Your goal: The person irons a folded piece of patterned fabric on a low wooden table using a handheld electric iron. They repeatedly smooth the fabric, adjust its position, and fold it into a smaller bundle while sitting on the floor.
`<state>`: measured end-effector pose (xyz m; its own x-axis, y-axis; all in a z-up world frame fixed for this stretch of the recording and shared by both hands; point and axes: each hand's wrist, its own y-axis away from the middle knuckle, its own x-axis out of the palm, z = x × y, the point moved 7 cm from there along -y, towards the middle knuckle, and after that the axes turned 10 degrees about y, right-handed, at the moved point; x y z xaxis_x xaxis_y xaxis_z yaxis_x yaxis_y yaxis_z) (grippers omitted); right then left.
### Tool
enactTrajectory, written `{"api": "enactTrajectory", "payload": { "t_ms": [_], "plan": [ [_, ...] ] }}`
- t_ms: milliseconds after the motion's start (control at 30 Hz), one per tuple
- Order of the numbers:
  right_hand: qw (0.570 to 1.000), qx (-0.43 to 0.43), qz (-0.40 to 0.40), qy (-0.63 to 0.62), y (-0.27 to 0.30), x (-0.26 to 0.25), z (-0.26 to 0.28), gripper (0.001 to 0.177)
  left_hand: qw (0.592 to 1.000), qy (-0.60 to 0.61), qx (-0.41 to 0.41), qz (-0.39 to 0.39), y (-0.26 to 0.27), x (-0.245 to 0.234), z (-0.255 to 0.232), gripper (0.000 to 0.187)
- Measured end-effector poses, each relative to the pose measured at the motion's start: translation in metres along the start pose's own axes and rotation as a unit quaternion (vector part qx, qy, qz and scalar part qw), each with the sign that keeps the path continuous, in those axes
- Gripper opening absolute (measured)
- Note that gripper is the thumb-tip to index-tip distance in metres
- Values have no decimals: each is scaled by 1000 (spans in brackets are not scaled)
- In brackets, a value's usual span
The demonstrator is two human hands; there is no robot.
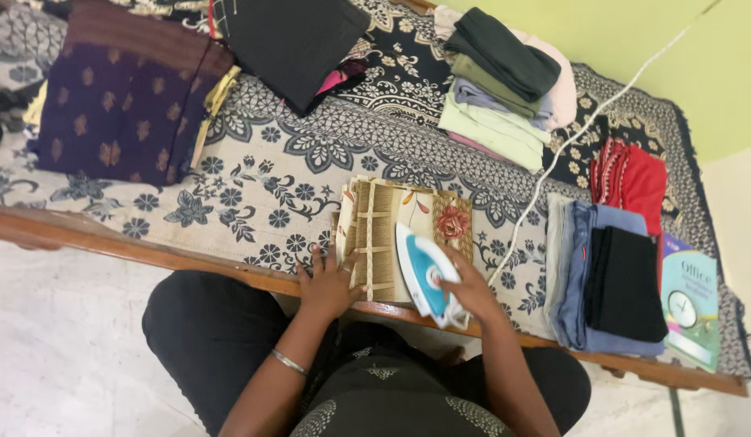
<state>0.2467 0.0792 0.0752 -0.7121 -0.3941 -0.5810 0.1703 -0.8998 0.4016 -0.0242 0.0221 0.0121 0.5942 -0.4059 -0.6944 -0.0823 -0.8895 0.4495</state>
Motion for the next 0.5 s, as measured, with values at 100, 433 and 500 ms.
{"api": "enactTrajectory", "payload": {
  "t_ms": [100,433,500],
  "plan": [
    [998,13,13,-62,23,15,-4,75,1000,-1,14,8,0,-4,-2,84],
    [983,48,0,-178,-31,41,20,67,987,-40,62,-140,-29,5,-5,80],
    [988,35,-22,-149,-50,46,28,67,994,-10,64,-87,-27,11,-4,96]
  ]
}}
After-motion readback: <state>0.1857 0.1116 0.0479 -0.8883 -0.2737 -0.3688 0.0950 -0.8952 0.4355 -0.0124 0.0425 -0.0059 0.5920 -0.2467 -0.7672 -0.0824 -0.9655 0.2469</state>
